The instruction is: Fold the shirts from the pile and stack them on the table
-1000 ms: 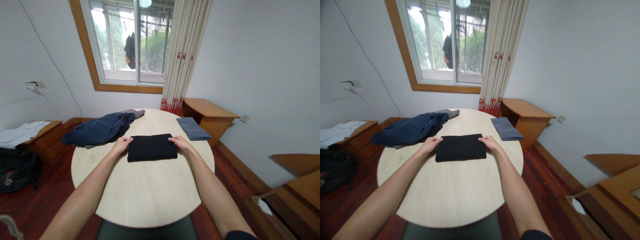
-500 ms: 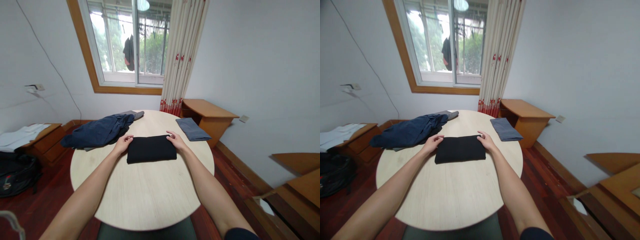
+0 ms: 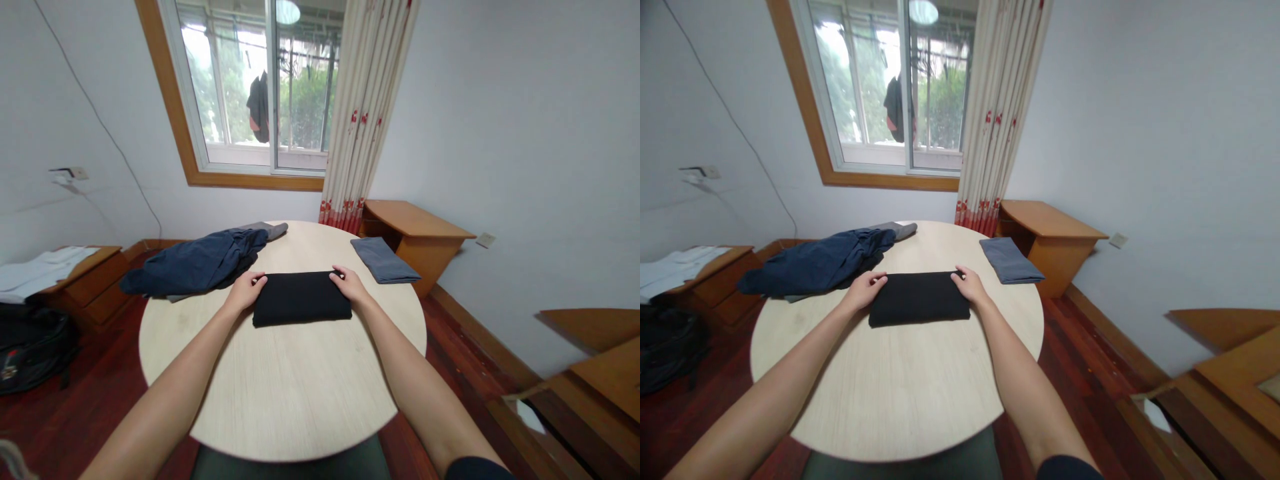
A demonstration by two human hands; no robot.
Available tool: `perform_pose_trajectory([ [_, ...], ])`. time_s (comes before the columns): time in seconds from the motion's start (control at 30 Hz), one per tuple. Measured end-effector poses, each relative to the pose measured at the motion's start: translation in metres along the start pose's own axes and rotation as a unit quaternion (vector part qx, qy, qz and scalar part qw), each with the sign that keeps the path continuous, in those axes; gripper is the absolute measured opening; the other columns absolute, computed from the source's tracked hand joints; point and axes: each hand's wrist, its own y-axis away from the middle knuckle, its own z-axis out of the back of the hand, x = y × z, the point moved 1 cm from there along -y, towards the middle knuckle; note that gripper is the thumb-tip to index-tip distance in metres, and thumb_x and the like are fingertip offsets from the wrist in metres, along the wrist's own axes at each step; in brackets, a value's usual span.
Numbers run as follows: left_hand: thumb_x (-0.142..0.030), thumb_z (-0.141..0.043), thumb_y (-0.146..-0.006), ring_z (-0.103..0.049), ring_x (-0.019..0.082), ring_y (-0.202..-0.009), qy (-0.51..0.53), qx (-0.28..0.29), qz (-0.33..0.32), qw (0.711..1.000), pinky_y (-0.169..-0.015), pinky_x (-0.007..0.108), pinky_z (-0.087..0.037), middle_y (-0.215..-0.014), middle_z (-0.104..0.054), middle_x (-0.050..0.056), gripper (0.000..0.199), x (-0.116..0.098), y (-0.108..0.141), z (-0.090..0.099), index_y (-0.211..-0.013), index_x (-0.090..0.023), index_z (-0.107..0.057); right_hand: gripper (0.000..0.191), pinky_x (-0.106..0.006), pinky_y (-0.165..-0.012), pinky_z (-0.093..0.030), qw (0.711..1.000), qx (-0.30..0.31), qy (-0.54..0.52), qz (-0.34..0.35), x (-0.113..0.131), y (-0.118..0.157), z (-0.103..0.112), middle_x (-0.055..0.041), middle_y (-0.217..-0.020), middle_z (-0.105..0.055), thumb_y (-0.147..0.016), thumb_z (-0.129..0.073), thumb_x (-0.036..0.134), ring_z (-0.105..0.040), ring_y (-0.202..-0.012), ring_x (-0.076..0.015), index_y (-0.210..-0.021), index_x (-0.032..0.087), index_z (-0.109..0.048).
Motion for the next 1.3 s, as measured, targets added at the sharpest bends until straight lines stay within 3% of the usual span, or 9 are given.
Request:
perform_pose_trajectory([
  [0.1, -0.046, -0.049, -0.094, -0.056, 0.031, -0.122, -0.157, -0.034, -0.119, 0.98, -0.104, 0.045, -0.044, -0.129, -0.064, 0.013, 0.044, -0.037, 0.023, 0.002, -0.123, -0.019, -0.069, 0.057, -0.046, -0.107, -0.042, 0.981, -0.031, 0.159, 0.104, 0.036, 0.019, 0.001, -0.0197, -0.137, -0.058, -0.093, -0.054, 0.039, -0.055, -0.125, -0.0296, -0.143, 0.011, -0.051],
  [0.2, -0.045, -0.038, -0.101, -0.046, 0.027, -0.135, -0.199, 0.046, -0.23, 0.951, -0.112, 0.045, -0.037, -0.146, -0.054, 0.01, 0.048, -0.07, 0.047, -0.015, -0.134, -0.02, -0.061, 0.059, -0.05, -0.113, -0.033, 0.95, -0.017, 0.259, 0.171, 0.075, 0.042, -0.013, -0.0193, -0.147, -0.05, -0.097, -0.048, 0.044, -0.045, -0.135, -0.0327, -0.146, 0.011, -0.046],
  [0.33, -0.045, -0.033, -0.103, -0.032, 0.029, -0.147, -0.246, 0.134, -0.228, 0.933, -0.117, 0.054, -0.028, -0.157, -0.041, 0.007, 0.05, -0.078, 0.059, -0.039, -0.142, -0.021, -0.053, 0.054, -0.053, -0.12, -0.016, 0.925, 0.052, 0.314, 0.208, 0.098, 0.059, -0.04, -0.0163, -0.156, -0.039, -0.101, -0.04, 0.035, -0.031, -0.146, -0.0299, -0.149, 0.011, -0.043],
  [0.47, -0.049, -0.029, -0.103, -0.027, 0.029, -0.15, -0.259, 0.146, -0.19, 0.936, -0.119, 0.055, -0.023, -0.16, -0.034, 0.006, 0.056, -0.065, 0.054, -0.043, -0.149, -0.023, -0.045, 0.054, -0.052, -0.121, -0.016, 0.92, 0.142, 0.315, 0.184, 0.086, 0.057, -0.052, -0.0127, -0.159, -0.035, -0.102, -0.036, 0.037, -0.027, -0.149, -0.0265, -0.151, 0.015, -0.041],
  [0.57, -0.052, -0.028, -0.102, -0.024, 0.029, -0.15, -0.263, 0.147, -0.169, 0.938, -0.12, 0.056, -0.021, -0.16, -0.033, 0.007, 0.059, -0.059, 0.048, -0.042, -0.15, -0.022, -0.043, 0.057, -0.052, -0.122, -0.014, 0.919, 0.17, 0.314, 0.168, 0.078, 0.052, -0.053, -0.0119, -0.16, -0.032, -0.102, -0.035, 0.041, -0.023, -0.151, -0.0249, -0.152, 0.015, -0.04],
  [0.87, -0.058, -0.029, -0.1, -0.021, 0.031, -0.151, -0.294, 0.154, -0.121, 0.936, -0.121, 0.053, -0.019, -0.163, -0.028, 0.007, 0.064, -0.048, 0.04, -0.041, -0.152, -0.023, -0.041, 0.067, -0.048, -0.121, -0.015, 0.929, 0.172, 0.304, 0.121, 0.063, 0.039, -0.052, -0.0108, -0.161, -0.032, -0.101, -0.029, 0.058, -0.023, -0.151, -0.0245, -0.151, 0.015, -0.041],
  [1.13, -0.058, -0.027, -0.1, -0.02, 0.035, -0.151, -0.29, 0.168, -0.075, 0.939, -0.119, 0.053, -0.023, -0.165, -0.023, 0.003, 0.065, -0.04, 0.035, -0.033, -0.155, -0.026, -0.035, 0.067, -0.048, -0.121, -0.016, 0.936, 0.167, 0.302, 0.068, 0.043, 0.025, -0.043, -0.0074, -0.162, -0.029, -0.101, -0.027, 0.058, -0.022, -0.151, -0.0248, -0.154, 0.018, -0.036],
  [1.3, -0.061, -0.026, -0.099, -0.024, 0.036, -0.149, -0.283, 0.163, -0.043, 0.944, -0.116, 0.053, -0.029, -0.164, -0.024, 0.007, 0.069, -0.027, 0.028, -0.026, -0.156, -0.024, -0.033, 0.068, -0.045, -0.12, -0.023, 0.944, 0.145, 0.296, 0.01, 0.02, 0.016, -0.027, -0.0106, -0.16, -0.034, -0.101, -0.029, 0.058, -0.03, -0.148, -0.0264, -0.153, 0.015, -0.038],
])
